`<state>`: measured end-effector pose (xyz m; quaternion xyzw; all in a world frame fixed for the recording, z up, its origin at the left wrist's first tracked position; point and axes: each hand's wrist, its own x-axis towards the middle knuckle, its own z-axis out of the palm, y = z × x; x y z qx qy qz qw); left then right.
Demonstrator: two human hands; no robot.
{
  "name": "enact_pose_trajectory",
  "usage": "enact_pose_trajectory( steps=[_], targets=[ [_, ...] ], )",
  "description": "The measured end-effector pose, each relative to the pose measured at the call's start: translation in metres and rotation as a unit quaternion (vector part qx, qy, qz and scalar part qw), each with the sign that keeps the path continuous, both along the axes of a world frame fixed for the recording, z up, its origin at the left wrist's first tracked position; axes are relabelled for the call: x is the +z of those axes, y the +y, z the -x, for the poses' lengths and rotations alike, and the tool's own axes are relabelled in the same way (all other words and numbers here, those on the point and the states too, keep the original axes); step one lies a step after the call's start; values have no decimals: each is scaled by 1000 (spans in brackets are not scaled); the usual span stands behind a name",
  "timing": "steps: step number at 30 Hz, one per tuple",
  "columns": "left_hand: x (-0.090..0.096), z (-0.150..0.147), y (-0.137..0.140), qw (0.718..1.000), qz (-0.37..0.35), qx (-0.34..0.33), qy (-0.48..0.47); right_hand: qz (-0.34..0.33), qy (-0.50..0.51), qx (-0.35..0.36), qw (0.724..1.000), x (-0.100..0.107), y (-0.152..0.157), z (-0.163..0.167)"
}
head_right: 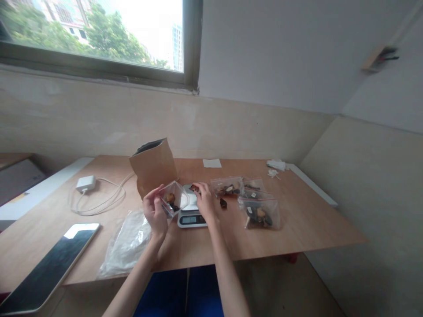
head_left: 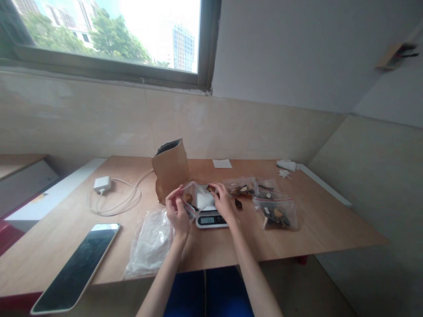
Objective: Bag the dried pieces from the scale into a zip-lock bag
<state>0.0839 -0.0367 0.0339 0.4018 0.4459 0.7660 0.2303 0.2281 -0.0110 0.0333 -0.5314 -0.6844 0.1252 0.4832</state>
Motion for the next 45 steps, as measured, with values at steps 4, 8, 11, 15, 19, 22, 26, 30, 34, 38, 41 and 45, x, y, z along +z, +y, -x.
enact_pose_trajectory(
  steps=[4, 8, 11, 15, 19, 22, 26, 30, 34, 38, 41, 45],
  targets=[
    [16, -3, -6, 1000, 0, -28, -14, -66, 47, -15, 997, 39, -24, -3],
    [23, -8, -16, 997, 6, -63, -50, -57, -2, 50, 997, 81, -52, 5],
    [21, -13, -23, 990, 14, -93, -107, -16, -67, 113, 991, 96, -65, 14],
    [17, -15, -31, 982, 38, -108, -150, -16, -81, 132, 988, 99, -68, 23],
    [15, -16, -39, 981, 52, -102, -154, -49, -37, 108, 992, 105, -65, 31],
    [18, -17, -45, 976, 55, -100, -185, -24, -34, 138, 990, 111, -65, 38],
    [24, -19, -51, 965, 44, -97, -240, 2, -3, 141, 990, 108, -74, 35],
    [29, -19, -53, 958, 36, -65, -277, 7, 69, 77, 995, 85, -95, 23],
    [31, -21, -54, 954, 29, -39, -297, 79, 127, 17, 989, 51, -118, 21],
    [33, -27, -62, 959, 16, -10, -282, 155, 137, 39, 978, 33, -132, 33],
    [35, -33, -73, 966, -9, -35, -256, 140, 153, 44, 977, 33, -132, 42],
    [35, -36, -85, 972, -27, -116, -203, 94, 193, 15, 977, 38, -128, 41]
  ],
)
